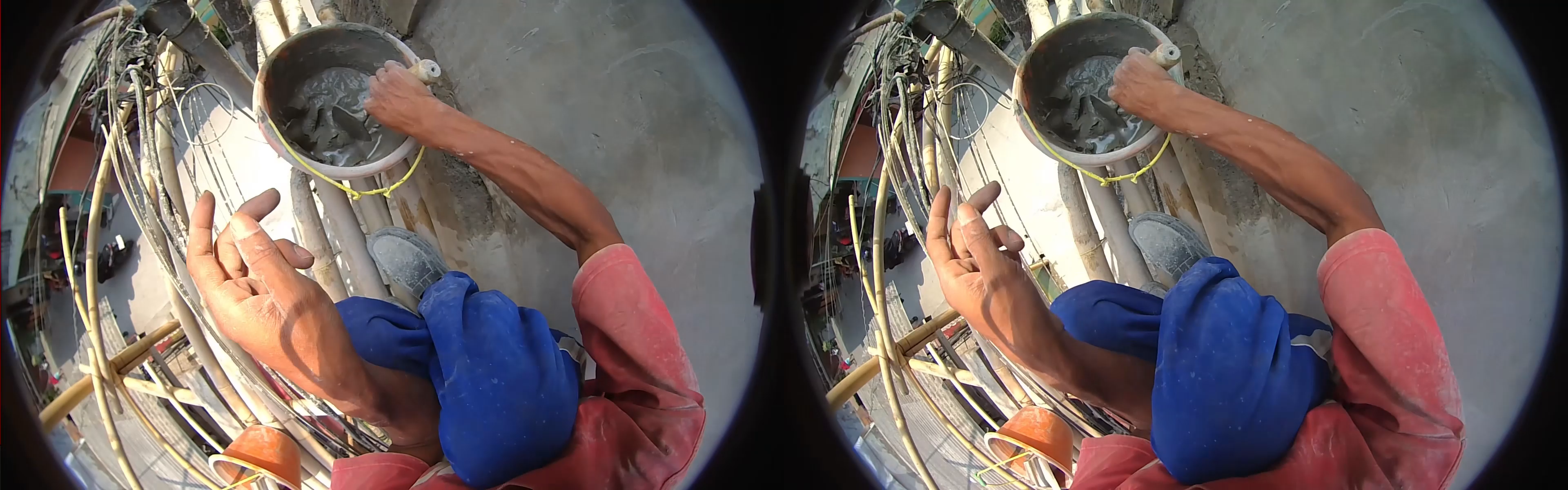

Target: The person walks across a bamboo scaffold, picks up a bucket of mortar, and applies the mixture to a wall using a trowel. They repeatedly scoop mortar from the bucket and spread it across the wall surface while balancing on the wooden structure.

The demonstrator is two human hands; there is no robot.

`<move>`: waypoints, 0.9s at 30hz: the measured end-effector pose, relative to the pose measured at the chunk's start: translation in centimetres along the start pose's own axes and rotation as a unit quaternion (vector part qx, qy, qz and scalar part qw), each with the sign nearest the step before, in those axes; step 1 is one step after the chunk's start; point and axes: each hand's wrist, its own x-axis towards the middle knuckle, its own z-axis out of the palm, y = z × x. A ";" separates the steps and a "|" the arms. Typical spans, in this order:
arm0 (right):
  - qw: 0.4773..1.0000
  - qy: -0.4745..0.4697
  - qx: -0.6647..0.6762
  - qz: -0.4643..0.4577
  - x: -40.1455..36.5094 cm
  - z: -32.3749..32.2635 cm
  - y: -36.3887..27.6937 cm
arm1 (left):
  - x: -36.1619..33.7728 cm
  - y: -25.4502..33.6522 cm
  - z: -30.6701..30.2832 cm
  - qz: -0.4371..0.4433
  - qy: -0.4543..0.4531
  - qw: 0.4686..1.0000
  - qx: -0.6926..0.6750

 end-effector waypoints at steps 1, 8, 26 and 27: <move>1.000 0.001 0.003 -0.001 0.1 0.0 -0.5 | 0.0 0.0 0.1 -0.001 0.001 1.000 0.003; 0.990 0.068 0.123 0.015 0.0 -0.3 -2.4 | 0.2 -0.1 0.7 0.032 0.014 0.999 -0.009; 0.838 0.160 0.435 0.288 -8.5 -0.9 -0.6 | 0.3 -0.1 -0.1 0.046 0.016 0.999 -0.020; 0.810 0.166 0.460 0.324 -9.1 -1.0 -1.0 | 0.3 -0.1 -0.1 0.043 0.017 0.999 -0.024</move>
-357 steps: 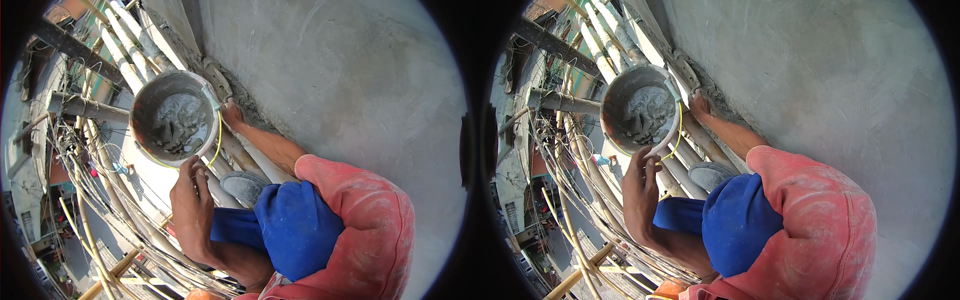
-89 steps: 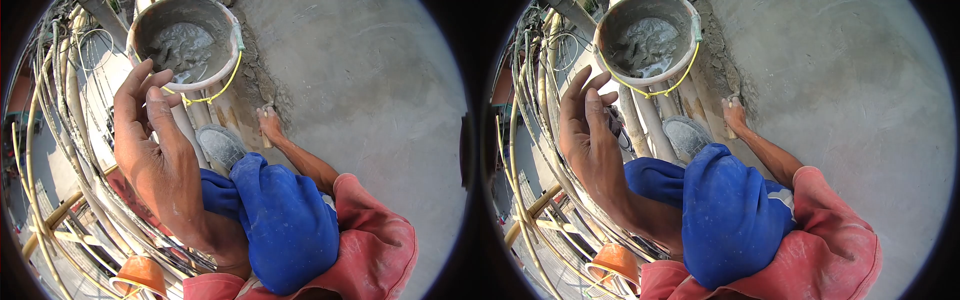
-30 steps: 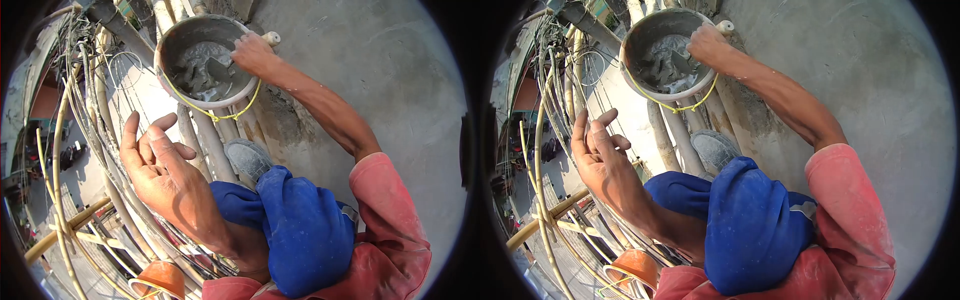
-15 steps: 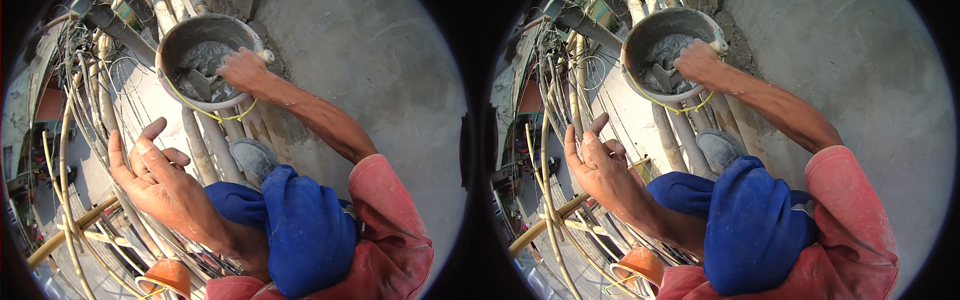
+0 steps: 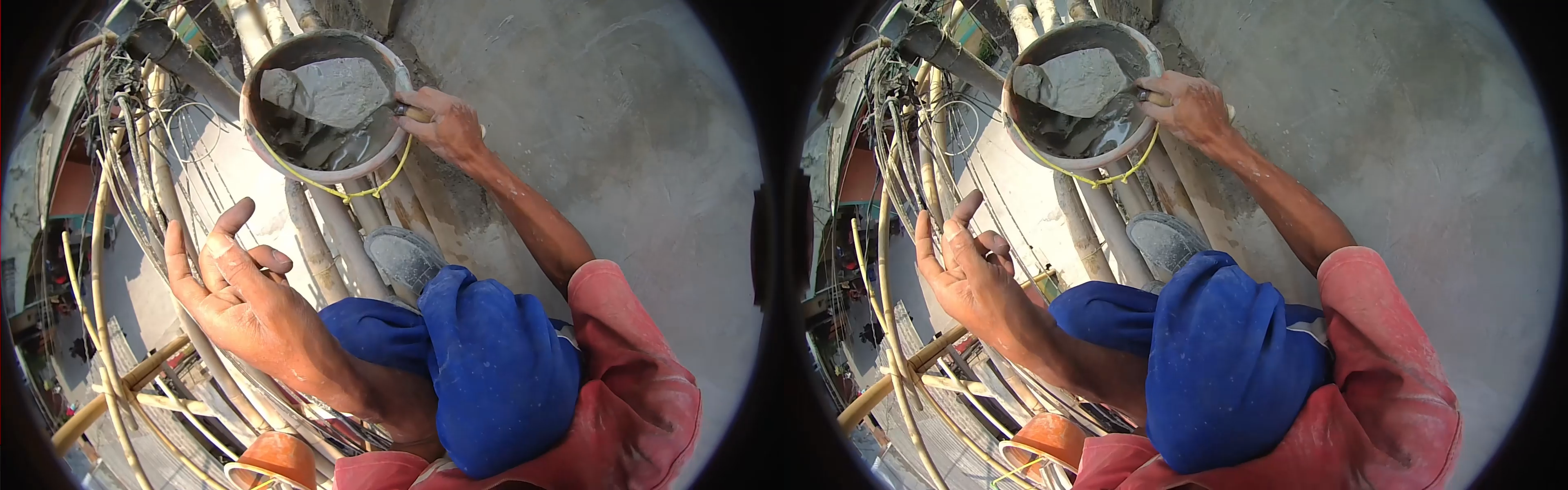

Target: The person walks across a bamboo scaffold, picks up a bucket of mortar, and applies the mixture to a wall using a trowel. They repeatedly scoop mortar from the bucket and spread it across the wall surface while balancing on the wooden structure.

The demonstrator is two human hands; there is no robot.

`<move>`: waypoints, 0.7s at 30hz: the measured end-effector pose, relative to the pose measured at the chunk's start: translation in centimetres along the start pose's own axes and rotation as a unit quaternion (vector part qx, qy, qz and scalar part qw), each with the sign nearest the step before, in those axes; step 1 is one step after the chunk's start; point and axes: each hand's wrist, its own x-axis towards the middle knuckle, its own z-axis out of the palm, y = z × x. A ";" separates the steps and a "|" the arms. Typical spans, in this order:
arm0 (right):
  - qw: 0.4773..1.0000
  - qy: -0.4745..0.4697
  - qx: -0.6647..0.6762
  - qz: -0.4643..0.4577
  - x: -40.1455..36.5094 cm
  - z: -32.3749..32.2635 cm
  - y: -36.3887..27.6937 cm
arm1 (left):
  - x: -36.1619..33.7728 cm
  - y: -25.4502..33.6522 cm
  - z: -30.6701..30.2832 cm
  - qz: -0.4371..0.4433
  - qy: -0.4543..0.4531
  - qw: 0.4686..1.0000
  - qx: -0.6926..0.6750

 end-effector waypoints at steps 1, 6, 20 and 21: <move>0.999 0.015 0.037 0.035 -0.7 0.3 0.3 | 0.0 -0.1 -0.1 0.007 -0.003 1.000 0.005; 0.992 0.006 0.062 0.106 -2.1 1.1 0.7 | -0.2 0.5 0.0 0.008 -0.005 1.000 0.029; 0.963 0.074 0.221 0.132 -5.0 1.1 0.7 | 0.1 -0.1 0.0 0.013 -0.032 0.999 0.015; 0.960 0.101 0.211 0.156 -6.2 0.8 0.4 | -0.1 0.2 0.1 0.009 -0.028 0.999 0.016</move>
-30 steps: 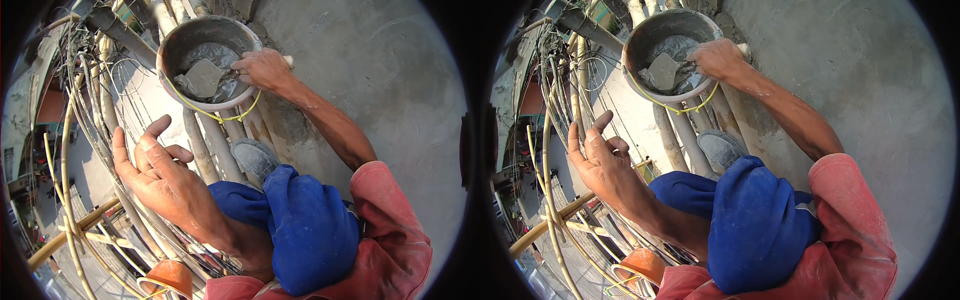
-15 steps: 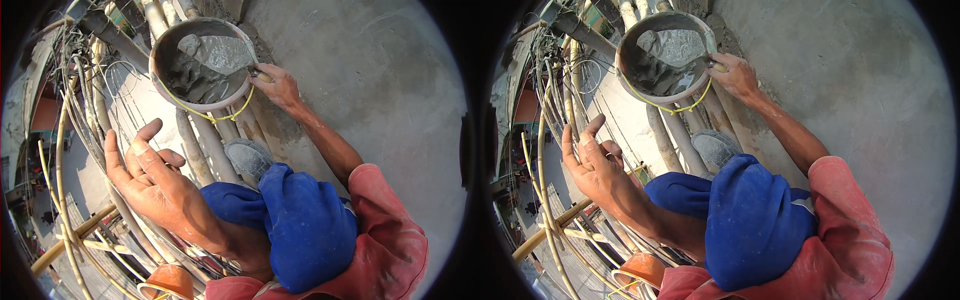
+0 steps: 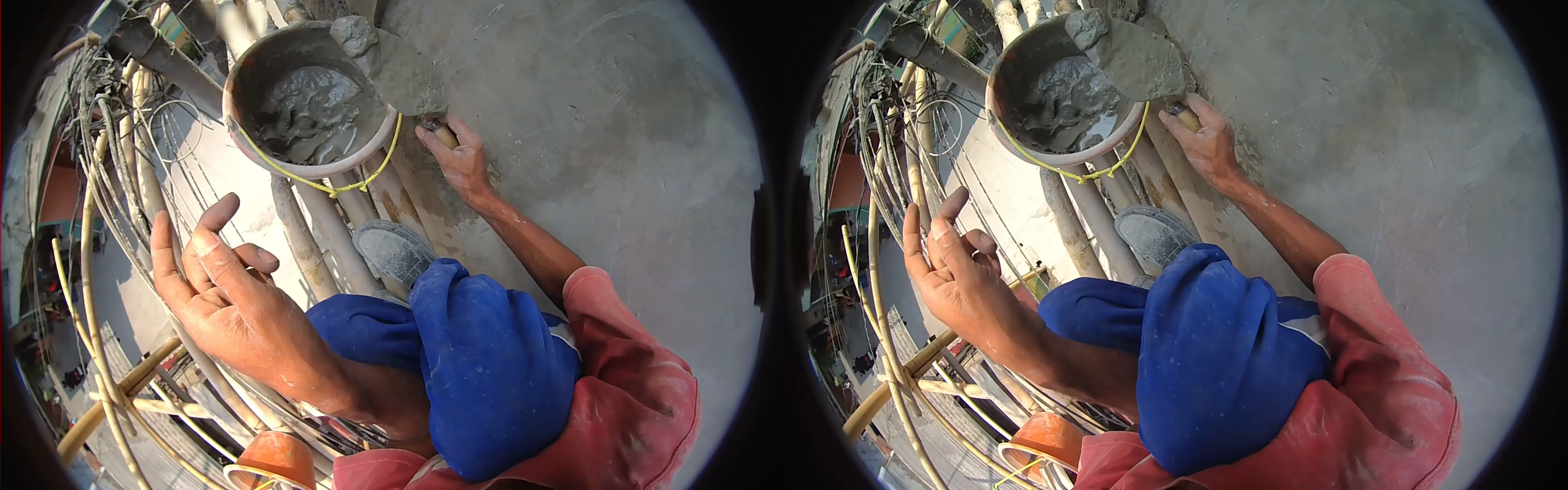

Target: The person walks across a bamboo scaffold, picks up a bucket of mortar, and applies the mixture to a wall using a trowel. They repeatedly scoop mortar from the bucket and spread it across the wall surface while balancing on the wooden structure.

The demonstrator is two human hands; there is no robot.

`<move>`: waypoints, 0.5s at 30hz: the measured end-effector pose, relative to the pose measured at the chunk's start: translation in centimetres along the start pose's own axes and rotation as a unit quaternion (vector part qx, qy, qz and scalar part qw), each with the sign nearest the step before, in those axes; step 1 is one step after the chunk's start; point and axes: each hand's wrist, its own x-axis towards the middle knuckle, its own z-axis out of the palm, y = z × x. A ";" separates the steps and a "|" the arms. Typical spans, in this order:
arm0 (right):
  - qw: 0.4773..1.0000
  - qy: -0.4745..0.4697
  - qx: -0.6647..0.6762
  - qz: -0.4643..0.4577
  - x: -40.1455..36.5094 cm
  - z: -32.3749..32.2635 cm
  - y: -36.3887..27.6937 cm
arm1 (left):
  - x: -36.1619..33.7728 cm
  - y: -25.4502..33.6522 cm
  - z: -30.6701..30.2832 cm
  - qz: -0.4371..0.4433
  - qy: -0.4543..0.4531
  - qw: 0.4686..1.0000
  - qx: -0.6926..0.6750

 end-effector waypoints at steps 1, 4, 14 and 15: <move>0.999 0.032 -0.007 0.014 -0.9 -0.4 0.0 | 0.0 0.2 0.1 -0.003 0.007 1.000 0.000; 0.995 0.075 -0.046 0.036 -4.5 -1.3 2.6 | -0.1 0.1 0.2 -0.001 0.003 1.000 0.005; 0.969 0.013 -0.063 0.240 -11.7 1.0 16.7 | -0.1 -0.1 0.4 0.003 -0.005 1.000 -0.007; 0.966 -0.002 -0.033 0.258 -11.2 1.3 17.1 | -0.2 -0.1 0.3 -0.001 -0.006 1.000 -0.011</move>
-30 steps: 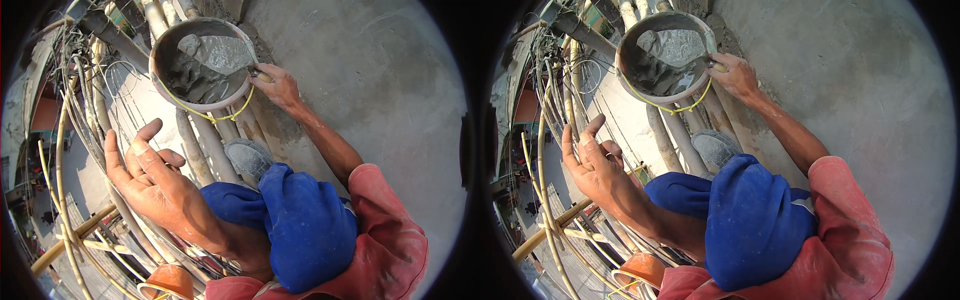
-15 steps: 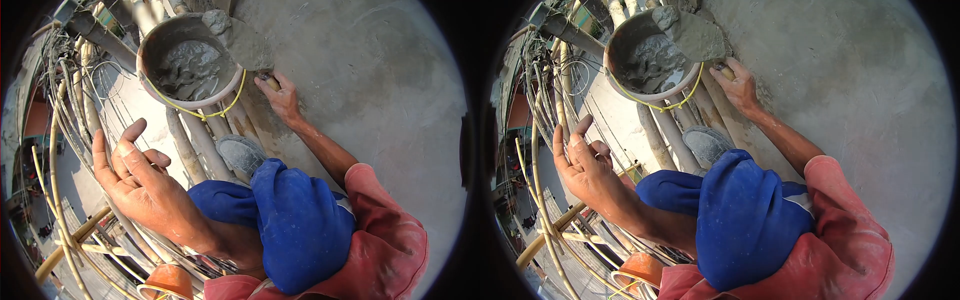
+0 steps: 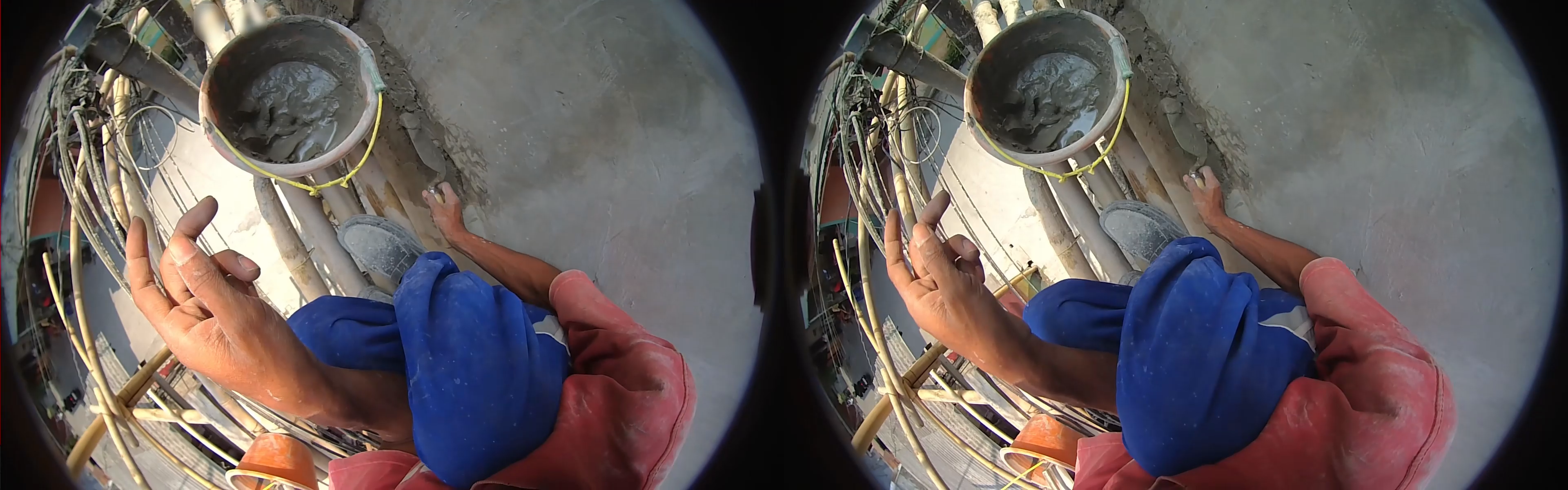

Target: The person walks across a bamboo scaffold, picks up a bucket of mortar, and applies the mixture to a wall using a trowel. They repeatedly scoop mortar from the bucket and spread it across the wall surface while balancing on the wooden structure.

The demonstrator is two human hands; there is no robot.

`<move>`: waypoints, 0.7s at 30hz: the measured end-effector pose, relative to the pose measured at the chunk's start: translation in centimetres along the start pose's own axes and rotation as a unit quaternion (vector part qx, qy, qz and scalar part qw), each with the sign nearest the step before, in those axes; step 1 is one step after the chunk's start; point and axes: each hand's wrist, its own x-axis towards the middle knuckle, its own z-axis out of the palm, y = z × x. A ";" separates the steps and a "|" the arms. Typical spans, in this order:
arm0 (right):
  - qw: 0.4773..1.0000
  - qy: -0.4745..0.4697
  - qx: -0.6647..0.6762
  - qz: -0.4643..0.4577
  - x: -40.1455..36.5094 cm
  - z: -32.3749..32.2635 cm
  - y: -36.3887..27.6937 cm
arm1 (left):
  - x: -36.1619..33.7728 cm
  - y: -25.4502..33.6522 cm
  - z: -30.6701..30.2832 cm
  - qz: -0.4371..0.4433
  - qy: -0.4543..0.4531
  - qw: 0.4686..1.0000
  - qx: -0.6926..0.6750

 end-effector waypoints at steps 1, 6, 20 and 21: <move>1.000 0.000 -0.001 0.000 0.9 0.0 -0.1 | 0.0 0.0 0.0 -0.001 0.001 1.000 -0.001; 0.940 -0.135 0.240 0.200 2.4 -2.7 -6.3 | 0.1 0.2 -0.1 -0.007 -0.010 1.000 0.002; 0.981 -0.112 0.119 0.105 2.2 -1.9 -8.2 | 0.0 0.6 0.1 0.001 -0.034 0.999 0.030; 0.981 -0.111 0.119 0.106 2.8 -1.9 -8.2 | 0.0 0.5 0.1 0.002 -0.034 0.999 0.037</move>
